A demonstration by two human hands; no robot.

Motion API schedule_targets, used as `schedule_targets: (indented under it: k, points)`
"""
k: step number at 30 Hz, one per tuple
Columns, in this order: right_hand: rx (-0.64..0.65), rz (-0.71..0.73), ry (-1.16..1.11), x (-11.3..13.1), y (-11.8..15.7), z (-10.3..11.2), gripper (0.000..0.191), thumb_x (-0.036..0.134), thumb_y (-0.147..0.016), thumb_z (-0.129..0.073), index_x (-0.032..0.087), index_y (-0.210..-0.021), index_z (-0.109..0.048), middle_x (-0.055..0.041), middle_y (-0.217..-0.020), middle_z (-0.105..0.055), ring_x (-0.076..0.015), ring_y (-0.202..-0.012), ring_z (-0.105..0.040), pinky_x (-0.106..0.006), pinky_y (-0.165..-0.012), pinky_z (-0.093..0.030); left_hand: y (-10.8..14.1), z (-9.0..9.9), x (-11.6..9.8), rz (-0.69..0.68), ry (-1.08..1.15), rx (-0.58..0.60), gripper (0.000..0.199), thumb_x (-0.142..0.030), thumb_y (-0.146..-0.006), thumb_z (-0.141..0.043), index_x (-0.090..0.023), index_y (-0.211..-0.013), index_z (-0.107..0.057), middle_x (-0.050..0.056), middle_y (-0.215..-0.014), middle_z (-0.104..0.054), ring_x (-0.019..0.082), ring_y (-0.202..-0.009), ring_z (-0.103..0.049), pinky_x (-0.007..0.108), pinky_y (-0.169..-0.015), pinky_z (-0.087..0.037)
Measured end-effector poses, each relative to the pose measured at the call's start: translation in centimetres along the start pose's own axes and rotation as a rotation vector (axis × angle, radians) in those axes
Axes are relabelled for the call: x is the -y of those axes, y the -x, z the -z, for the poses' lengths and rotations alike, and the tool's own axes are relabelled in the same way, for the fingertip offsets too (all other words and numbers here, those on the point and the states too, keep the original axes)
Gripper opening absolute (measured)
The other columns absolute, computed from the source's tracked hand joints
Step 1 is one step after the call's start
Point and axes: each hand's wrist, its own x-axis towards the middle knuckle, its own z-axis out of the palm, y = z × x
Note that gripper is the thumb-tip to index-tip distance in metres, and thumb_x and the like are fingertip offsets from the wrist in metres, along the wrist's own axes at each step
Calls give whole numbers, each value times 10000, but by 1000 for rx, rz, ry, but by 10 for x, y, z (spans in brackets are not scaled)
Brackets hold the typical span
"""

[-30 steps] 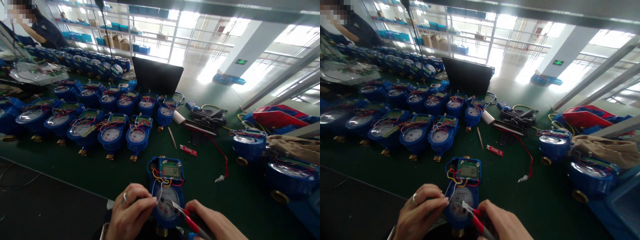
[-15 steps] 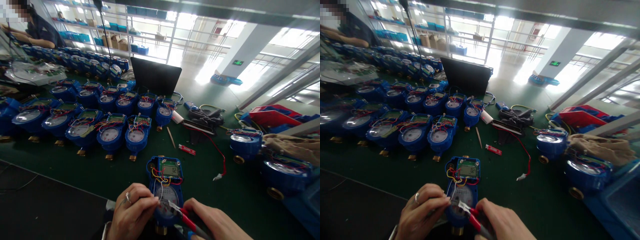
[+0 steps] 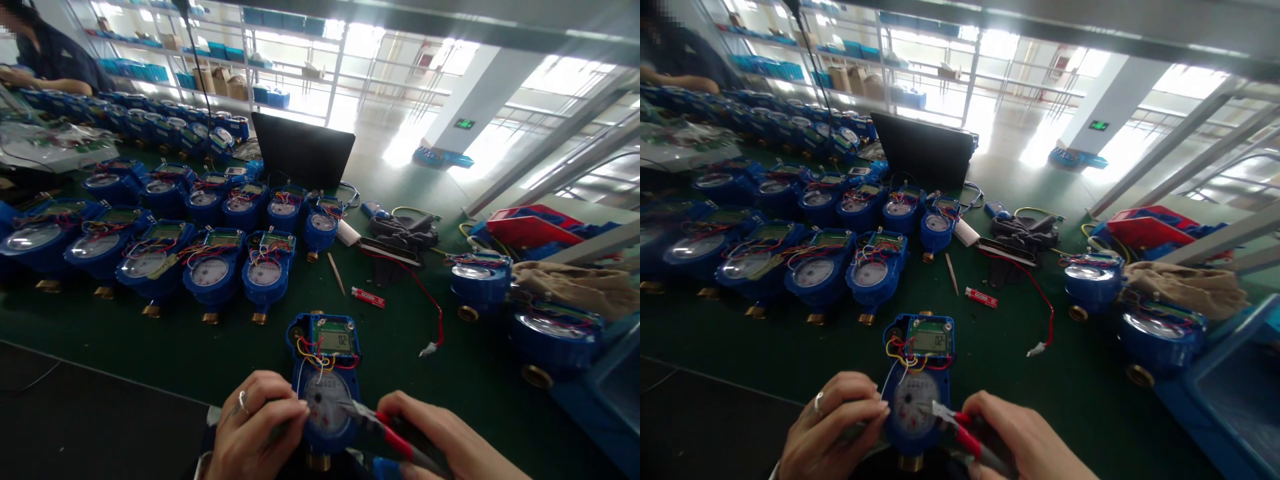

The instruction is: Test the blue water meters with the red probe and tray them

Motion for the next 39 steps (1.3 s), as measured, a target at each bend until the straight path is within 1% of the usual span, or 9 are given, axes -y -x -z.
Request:
schedule_targets:
  k: [5, 9, 12, 15, 18, 22, 27, 33, 39]
  points:
    - [-341, -105, 209, -58, -5, -1, 448, 297, -789, -587, 191, -1222, -623, -148, -1263, -653, -338, -1187, -592, -495, -994, -478, -2, 12, 4, -33, 27, 2, 253, 32, -785, -610, -192, -898, -643, 5, -803, -660, 133, -789, -653, 206, -705, -565]
    - [-343, -52, 337, -89, -21, -11, 515, 197, -729, -653, 209, -1243, -631, -135, -1279, -656, -343, -1244, -549, -584, -1078, -357, -1, 20, 16, -37, 55, 46, 248, 3, -806, -608, -200, -935, -668, 17, -851, -671, 152, -852, -654, 212, -719, -569]
    - [-444, -83, 172, -104, -22, -9, 445, 327, -692, -771, 275, -1129, -700, -77, -1265, -679, -337, -1284, -521, -559, -1136, -277, 7, 17, 24, -3, 113, 6, 259, -6, -840, -529, -209, -917, -672, 29, -889, -673, 174, -900, -653, 254, -763, -572]
    - [-705, -333, -6, -121, -15, 9, 400, 554, -802, -631, 210, -990, -708, -140, -1096, -715, -345, -1083, -632, -519, -961, -461, 13, 6, 26, 211, 157, -209, 328, -13, -860, -520, -217, -1093, -627, 38, -988, -679, 185, -963, -664, 291, -847, -579]
    - [-834, -552, -93, -142, -14, 31, 480, 607, -791, -581, 148, -897, -674, -174, -854, -712, -349, -795, -674, -480, -667, -532, 9, -5, 24, 421, 190, -289, 445, -48, -858, -585, -244, -1256, -551, 44, -1121, -655, 176, -1077, -642, 274, -952, -551]
    - [-829, -553, -312, -155, -30, 45, 391, 514, -594, -766, 168, -743, -664, -89, -676, -696, -240, -600, -639, -327, -505, -491, 0, -9, 21, 320, 231, -224, 582, -38, -843, -607, -298, -1350, -486, 22, -1296, -551, 148, -1245, -533, 224, -1087, -436]
    - [-803, -346, -603, -131, -42, 43, 459, 632, -697, -668, 182, -776, -619, -26, -607, -659, -123, -419, -510, -217, -349, -358, 0, -8, 20, 363, 176, -109, 588, -181, -899, -610, -286, -1435, -392, 63, -1434, -452, 214, -1370, -419, 324, -1165, -357]
    - [-652, -74, -793, -61, -42, 39, 436, 578, -691, -792, 231, -922, -665, -38, -792, -729, -168, -631, -673, -248, -513, -558, -19, -19, 24, 422, 195, 92, 785, -564, -819, -680, -297, -1471, -334, 125, -1524, -360, 370, -1408, -349, 575, -1119, -377]
    - [-541, 125, -661, -7, -50, 15, 169, 277, -813, -766, 254, -974, -722, 5, -774, -726, -137, -636, -687, -214, -581, -588, -33, -38, 28, 449, 250, 194, 692, -318, -782, -755, -330, -1386, -418, 98, -1481, -409, 338, -1379, -401, 589, -1115, -374]
